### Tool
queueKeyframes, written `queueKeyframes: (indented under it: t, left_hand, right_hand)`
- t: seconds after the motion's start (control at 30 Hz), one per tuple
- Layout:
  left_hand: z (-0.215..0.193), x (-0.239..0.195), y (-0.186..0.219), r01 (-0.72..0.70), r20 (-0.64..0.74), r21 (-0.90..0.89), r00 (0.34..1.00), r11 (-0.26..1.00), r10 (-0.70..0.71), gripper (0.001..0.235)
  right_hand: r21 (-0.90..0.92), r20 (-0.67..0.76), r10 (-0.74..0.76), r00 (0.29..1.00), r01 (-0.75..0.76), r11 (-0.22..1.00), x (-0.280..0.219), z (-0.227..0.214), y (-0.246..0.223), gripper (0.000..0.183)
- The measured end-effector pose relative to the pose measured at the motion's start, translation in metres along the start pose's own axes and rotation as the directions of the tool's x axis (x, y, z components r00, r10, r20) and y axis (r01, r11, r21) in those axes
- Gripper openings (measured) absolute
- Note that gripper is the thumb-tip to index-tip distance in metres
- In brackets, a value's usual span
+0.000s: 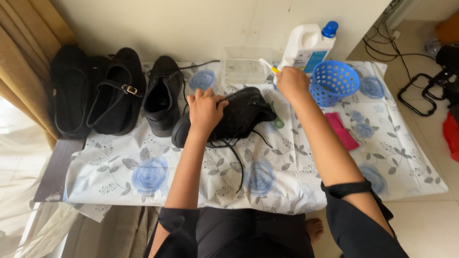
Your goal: The person scrubs a black shoe with a toothbrush on a table covered with a floral cloth. They hold the shoe with one hand and scrub the upper and side areas with the other. Other shoes, a cleaning bottle, and a cloth are visible on the table.
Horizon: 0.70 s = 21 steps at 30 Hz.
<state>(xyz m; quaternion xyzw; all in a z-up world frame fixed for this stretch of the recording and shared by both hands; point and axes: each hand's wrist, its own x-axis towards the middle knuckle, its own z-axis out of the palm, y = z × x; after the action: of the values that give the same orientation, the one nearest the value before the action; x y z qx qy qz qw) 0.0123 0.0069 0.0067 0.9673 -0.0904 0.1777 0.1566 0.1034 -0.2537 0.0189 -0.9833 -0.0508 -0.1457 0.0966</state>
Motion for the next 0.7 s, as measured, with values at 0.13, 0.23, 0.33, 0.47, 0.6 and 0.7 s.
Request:
queueKeyframes:
  t: [0.13,0.23,0.33,0.47,0.6,0.7]
  left_hand:
    - [-0.005,-0.001,0.003,-0.021,-0.017,-0.022,1.000,1.000,0.020,0.024]
    - [-0.004,0.000,-0.001,-0.021,-0.008,-0.024,1.000,0.999,0.021,0.024]
    - [-0.004,0.003,-0.002,-0.026,-0.009,-0.025,1.000,0.999,0.026,0.024]
    - [-0.003,0.003,-0.002,-0.020,-0.018,-0.011,1.000,1.000,0.020,0.022]
    - [0.001,-0.001,0.001,-0.027,-0.040,-0.002,0.999,1.000,0.027,0.022]
    - [-0.001,-0.005,0.005,-0.033,-0.064,0.004,0.997,0.999,0.034,0.022]
  right_hand:
    - [-0.034,0.028,-0.022,0.999,0.023,0.999,0.052,0.036,-0.017,0.028]
    - [-0.109,0.057,-0.059,0.997,0.065,0.992,0.066,0.055,-0.020,0.021]
    - [-0.126,0.096,-0.059,0.994,0.071,0.989,0.056,0.045,-0.019,0.020]
    - [-0.036,-0.015,-0.048,0.999,0.047,0.998,0.011,0.003,-0.027,0.028]
    - [-0.052,-0.018,-0.028,0.999,0.027,0.998,-0.023,0.003,-0.014,0.032]
    - [-0.046,-0.019,0.011,1.000,-0.012,0.999,-0.038,0.000,-0.011,0.032]
